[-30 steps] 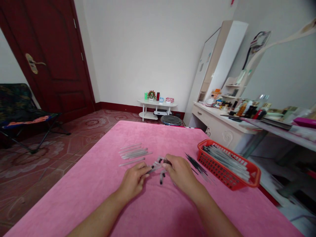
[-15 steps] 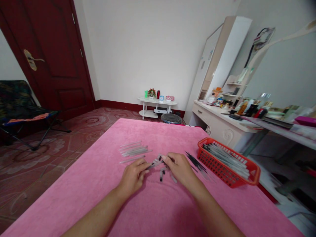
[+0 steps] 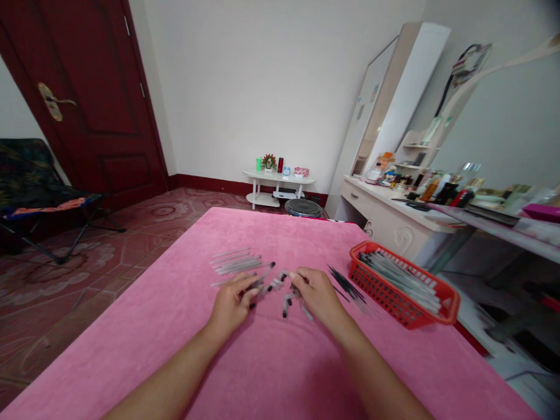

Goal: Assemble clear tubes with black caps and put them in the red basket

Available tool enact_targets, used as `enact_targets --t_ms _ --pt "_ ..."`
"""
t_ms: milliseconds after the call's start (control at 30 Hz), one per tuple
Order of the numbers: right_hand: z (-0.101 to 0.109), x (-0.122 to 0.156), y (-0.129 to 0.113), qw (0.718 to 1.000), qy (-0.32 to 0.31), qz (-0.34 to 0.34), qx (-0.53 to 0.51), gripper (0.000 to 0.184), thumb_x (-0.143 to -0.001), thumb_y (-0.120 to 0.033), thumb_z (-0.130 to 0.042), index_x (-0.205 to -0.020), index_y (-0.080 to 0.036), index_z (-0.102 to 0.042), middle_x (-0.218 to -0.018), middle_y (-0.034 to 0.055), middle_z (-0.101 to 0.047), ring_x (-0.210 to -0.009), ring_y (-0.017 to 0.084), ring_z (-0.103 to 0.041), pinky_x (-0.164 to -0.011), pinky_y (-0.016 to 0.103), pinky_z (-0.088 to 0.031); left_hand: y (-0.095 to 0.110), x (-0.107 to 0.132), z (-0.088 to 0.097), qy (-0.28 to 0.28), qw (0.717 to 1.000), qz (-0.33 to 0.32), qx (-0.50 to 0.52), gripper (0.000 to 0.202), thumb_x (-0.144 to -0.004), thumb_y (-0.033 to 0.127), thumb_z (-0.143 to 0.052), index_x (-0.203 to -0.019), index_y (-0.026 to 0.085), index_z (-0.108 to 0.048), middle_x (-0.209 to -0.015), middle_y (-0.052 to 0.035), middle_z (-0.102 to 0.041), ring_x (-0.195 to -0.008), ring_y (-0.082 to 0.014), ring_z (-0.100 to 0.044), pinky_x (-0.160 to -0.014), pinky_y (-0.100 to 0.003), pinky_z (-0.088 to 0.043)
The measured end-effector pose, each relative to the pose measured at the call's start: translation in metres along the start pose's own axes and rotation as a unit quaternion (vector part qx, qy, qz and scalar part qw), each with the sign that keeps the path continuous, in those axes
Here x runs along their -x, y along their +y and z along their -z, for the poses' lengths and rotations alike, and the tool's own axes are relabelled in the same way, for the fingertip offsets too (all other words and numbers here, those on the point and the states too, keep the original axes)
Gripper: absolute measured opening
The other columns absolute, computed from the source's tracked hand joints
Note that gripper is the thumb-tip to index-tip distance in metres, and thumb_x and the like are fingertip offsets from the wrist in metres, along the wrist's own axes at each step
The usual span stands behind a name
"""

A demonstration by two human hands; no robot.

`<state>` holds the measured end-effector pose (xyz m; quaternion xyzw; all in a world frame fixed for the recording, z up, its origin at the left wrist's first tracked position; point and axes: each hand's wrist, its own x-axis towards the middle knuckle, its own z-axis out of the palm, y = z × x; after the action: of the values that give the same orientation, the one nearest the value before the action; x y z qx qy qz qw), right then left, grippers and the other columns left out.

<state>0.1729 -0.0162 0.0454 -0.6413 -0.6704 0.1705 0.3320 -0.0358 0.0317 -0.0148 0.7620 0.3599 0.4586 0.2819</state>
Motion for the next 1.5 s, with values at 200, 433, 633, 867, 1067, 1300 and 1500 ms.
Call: enact_targets --t_ms 200,433,633,867,1067,1300,1500 --pt "-0.012 0.002 0.012 0.99 -0.071 0.044 0.117 0.02 -0.076 -0.01 -0.057 -0.087 -0.021 -0.07 -0.091 0.0031 -0.071 -0.087 0.016 -0.062 -0.07 0.022 -0.037 -0.007 -0.007 0.002 0.086 0.947 0.183 0.252 0.033 -0.07 0.031 -0.072 -0.097 0.013 -0.071 -0.095 -0.0119 -0.073 -0.084 -0.0245 -0.068 -0.078 -0.034 -0.052" --pt "-0.024 0.004 0.015 0.973 -0.11 0.072 0.192 0.038 -0.078 -0.004 -0.05 -0.107 -0.023 -0.067 -0.107 0.0061 -0.066 -0.105 0.017 -0.057 -0.082 0.023 -0.038 0.002 -0.007 0.003 0.108 0.898 0.231 0.358 0.043 -0.062 0.034 -0.08 -0.096 0.012 -0.065 -0.085 -0.0105 -0.072 -0.071 -0.0217 -0.069 -0.069 -0.032 -0.054" --pt "-0.02 0.006 0.012 0.966 -0.121 0.066 0.221 0.035 -0.082 -0.01 -0.051 -0.109 -0.025 -0.067 -0.102 0.0068 -0.064 -0.097 0.018 -0.058 -0.076 0.025 -0.038 0.002 -0.006 0.004 0.088 0.907 0.222 0.346 0.044 -0.064 0.033 -0.08 -0.096 0.015 -0.056 -0.08 -0.0044 -0.071 -0.078 -0.0203 -0.069 -0.075 -0.033 -0.054" --pt "-0.009 0.004 0.011 0.98 -0.051 0.031 0.189 0.02 -0.076 -0.012 -0.053 -0.089 -0.018 -0.067 -0.091 0.0065 -0.066 -0.083 0.017 -0.06 -0.07 0.025 -0.037 0.002 -0.005 0.002 0.099 0.9 0.233 0.356 0.043 -0.06 0.03 -0.083 -0.088 0.016 -0.055 -0.072 -0.0009 -0.069 -0.074 -0.0188 -0.068 -0.071 -0.028 -0.053" --pt "-0.004 -0.005 0.009 0.998 0.032 -0.019 -0.057 0.007 -0.075 -0.022 -0.057 -0.074 -0.016 -0.06 -0.065 0.0008 -0.061 -0.06 0.013 -0.054 -0.057 0.023 -0.037 0.004 -0.004 0.0 0.094 0.876 0.236 0.411 0.035 -0.064 0.028 -0.081 -0.083 0.016 -0.054 -0.07 0.0006 -0.068 -0.065 -0.0143 -0.067 -0.066 -0.025 -0.053" --pt "-0.014 0.0 -0.007 0.911 0.002 -0.094 -0.401 0.03 -0.07 -0.043 -0.068 -0.071 -0.016 -0.056 -0.055 -0.0031 -0.055 -0.044 0.009 -0.047 -0.043 0.021 -0.037 0.01 -0.004 0.002 0.094 0.847 0.262 0.453 0.036 -0.06 0.027 -0.084 -0.078 0.014 -0.055 -0.072 -0.002 -0.07 -0.067 -0.0158 -0.068 -0.065 -0.026 -0.055" --pt "-0.02 0.003 -0.008 0.85 -0.031 -0.143 -0.506 0.039 -0.062 -0.042 -0.078 -0.081 -0.014 -0.058 -0.072 0.006 -0.069 -0.058 0.012 -0.063 -0.053 0.021 -0.049 0.013 -0.005 0.002 0.101 0.84 0.267 0.461 0.038 -0.06 0.028 -0.084 -0.076 0.013 -0.053 -0.071 -0.0021 -0.07 -0.069 -0.0158 -0.069 -0.067 -0.025 -0.056"
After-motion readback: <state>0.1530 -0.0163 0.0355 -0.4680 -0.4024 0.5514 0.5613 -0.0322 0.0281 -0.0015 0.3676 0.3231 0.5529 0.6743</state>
